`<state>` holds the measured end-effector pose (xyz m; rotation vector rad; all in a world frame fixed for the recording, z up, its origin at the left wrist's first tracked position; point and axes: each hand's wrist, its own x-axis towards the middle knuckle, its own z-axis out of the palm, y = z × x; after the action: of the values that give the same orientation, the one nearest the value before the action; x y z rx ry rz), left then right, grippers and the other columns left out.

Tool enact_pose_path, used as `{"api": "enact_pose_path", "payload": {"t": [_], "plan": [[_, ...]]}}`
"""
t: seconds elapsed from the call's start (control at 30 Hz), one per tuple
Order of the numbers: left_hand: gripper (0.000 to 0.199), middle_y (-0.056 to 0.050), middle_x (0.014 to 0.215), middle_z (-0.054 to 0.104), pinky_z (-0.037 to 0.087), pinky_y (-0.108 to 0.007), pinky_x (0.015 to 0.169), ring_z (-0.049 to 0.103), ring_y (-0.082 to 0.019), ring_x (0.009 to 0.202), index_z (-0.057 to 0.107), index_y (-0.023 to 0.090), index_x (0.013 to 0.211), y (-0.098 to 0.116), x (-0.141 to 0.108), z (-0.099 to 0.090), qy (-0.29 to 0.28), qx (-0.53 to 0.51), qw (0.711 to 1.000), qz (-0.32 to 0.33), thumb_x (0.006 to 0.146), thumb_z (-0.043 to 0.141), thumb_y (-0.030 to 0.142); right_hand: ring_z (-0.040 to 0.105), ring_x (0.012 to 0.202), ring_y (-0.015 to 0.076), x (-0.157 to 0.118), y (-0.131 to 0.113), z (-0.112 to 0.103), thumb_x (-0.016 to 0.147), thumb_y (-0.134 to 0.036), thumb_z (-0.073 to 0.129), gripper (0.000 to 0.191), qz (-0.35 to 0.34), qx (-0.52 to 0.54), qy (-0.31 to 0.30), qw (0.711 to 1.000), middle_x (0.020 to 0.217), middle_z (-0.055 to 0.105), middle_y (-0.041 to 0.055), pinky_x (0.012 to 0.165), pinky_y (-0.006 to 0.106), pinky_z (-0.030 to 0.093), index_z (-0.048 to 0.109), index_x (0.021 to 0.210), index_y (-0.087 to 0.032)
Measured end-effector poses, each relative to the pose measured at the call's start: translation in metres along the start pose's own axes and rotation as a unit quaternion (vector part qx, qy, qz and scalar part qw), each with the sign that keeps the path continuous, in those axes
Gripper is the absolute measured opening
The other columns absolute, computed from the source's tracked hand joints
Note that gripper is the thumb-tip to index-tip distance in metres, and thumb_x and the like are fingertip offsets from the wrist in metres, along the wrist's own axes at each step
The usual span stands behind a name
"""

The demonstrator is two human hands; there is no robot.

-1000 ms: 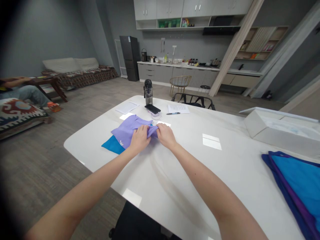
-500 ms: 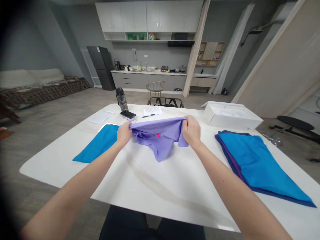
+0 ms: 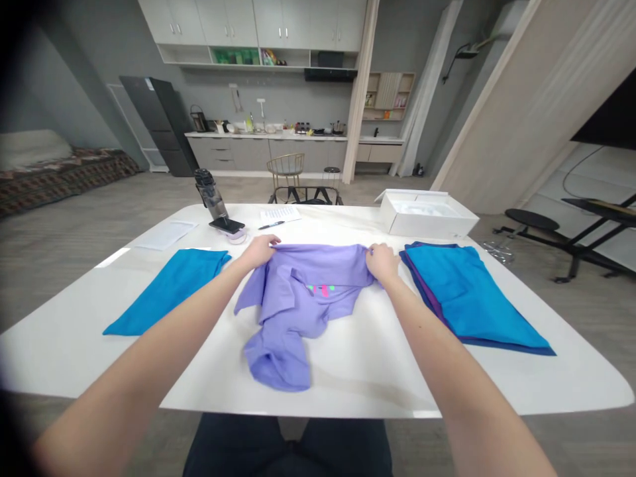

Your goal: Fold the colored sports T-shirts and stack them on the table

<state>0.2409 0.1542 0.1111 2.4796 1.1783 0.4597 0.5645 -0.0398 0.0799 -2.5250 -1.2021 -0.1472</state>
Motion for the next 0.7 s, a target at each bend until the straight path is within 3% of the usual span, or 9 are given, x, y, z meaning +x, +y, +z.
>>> {"api": "enact_pose_path", "payload": {"t": [0.07,0.17,0.23,0.3,0.37,0.43,0.5,0.6,0.7], "plan": [[0.048,-0.011,0.129,0.067,0.047,-0.031,0.104,0.063,-0.022,0.117,0.064,0.016,0.128,-0.011,-0.006,0.024,-0.038,0.045,0.998,-0.019,0.082,0.054,0.011,0.057,0.114,0.0346,-0.012,-0.001,0.022,0.093,-0.031,0.055,0.032,-0.026,-0.024,-0.065,0.997,0.122,0.062,0.0183,0.093,0.05,0.045,0.068,0.12,-0.019],[0.044,-0.011,0.134,0.061,0.049,-0.034,0.1,0.06,-0.025,0.12,0.062,0.02,0.129,-0.019,-0.02,0.046,-0.029,0.105,0.994,0.004,0.086,0.053,0.018,0.053,0.121,0.0343,-0.029,-0.012,0.042,0.09,-0.021,0.056,0.043,-0.102,-0.04,-0.047,0.993,0.13,0.058,0.0177,0.096,0.05,0.044,0.06,0.133,-0.02],[0.034,-0.01,0.126,0.065,0.05,-0.034,0.094,0.062,-0.025,0.115,0.064,0.023,0.121,-0.016,-0.027,0.05,-0.02,0.115,0.992,0.045,0.089,0.051,0.025,0.052,0.121,0.032,-0.036,-0.027,0.047,0.09,-0.017,0.055,0.039,-0.179,-0.022,-0.027,0.983,0.128,0.059,0.0163,0.099,0.047,0.042,0.062,0.129,-0.019],[0.029,-0.009,0.111,0.07,0.052,-0.035,0.089,0.066,-0.025,0.105,0.066,0.024,0.11,-0.009,-0.034,0.052,-0.05,0.114,0.991,0.057,0.092,0.051,0.04,0.056,0.116,0.0276,-0.04,-0.046,0.05,0.09,-0.018,0.056,0.03,-0.252,0.029,-0.053,0.966,0.121,0.063,0.0131,0.099,0.04,0.042,0.066,0.118,-0.018],[0.044,-0.011,0.101,0.072,0.053,-0.039,0.086,0.068,-0.03,0.099,0.068,0.022,0.105,0.0,-0.04,0.054,-0.099,0.133,0.986,0.035,0.089,0.052,0.06,0.06,0.106,0.0226,-0.043,-0.068,0.056,0.092,-0.021,0.057,0.022,-0.295,0.094,-0.109,0.944,0.11,0.067,0.0089,0.094,0.032,0.043,0.069,0.11,-0.018],[0.057,-0.016,0.102,0.072,0.052,-0.044,0.087,0.068,-0.035,0.101,0.07,0.019,0.105,0.007,-0.047,0.06,-0.133,0.159,0.978,0.01,0.083,0.056,0.069,0.063,0.097,0.0196,-0.045,-0.09,0.065,0.094,-0.027,0.06,0.02,-0.312,0.143,-0.165,0.925,0.102,0.07,0.0056,0.088,0.028,0.045,0.07,0.109,-0.018],[0.048,-0.019,0.11,0.071,0.052,-0.044,0.088,0.068,-0.037,0.105,0.07,0.017,0.108,0.01,-0.054,0.067,-0.154,0.171,0.973,-0.002,0.084,0.062,0.058,0.064,0.097,0.0197,-0.049,-0.11,0.076,0.093,-0.032,0.064,0.026,-0.324,0.155,-0.201,0.912,0.104,0.071,0.0056,0.088,0.027,0.046,0.07,0.115,-0.019],[0.023,-0.019,0.114,0.07,0.052,-0.04,0.086,0.068,-0.032,0.105,0.069,0.016,0.104,0.005,-0.058,0.072,-0.167,0.146,0.975,-0.004,0.09,0.055,0.029,0.063,0.106,0.022,-0.054,-0.131,0.092,0.089,-0.034,0.071,0.042,-0.334,0.128,-0.214,0.909,0.119,0.068,0.0096,0.091,0.028,0.046,0.066,0.127,-0.019],[0.019,-0.016,0.108,0.07,0.05,-0.036,0.084,0.067,-0.026,0.1,0.063,0.015,0.103,-0.004,-0.053,0.066,-0.117,0.052,0.992,0.015,0.094,0.047,0.021,0.063,0.103,0.0224,-0.053,-0.145,0.101,0.093,-0.035,0.065,0.025,-0.321,0.118,-0.2,0.918,0.113,0.069,0.01,0.089,0.028,0.046,0.071,0.111,-0.019]]}}
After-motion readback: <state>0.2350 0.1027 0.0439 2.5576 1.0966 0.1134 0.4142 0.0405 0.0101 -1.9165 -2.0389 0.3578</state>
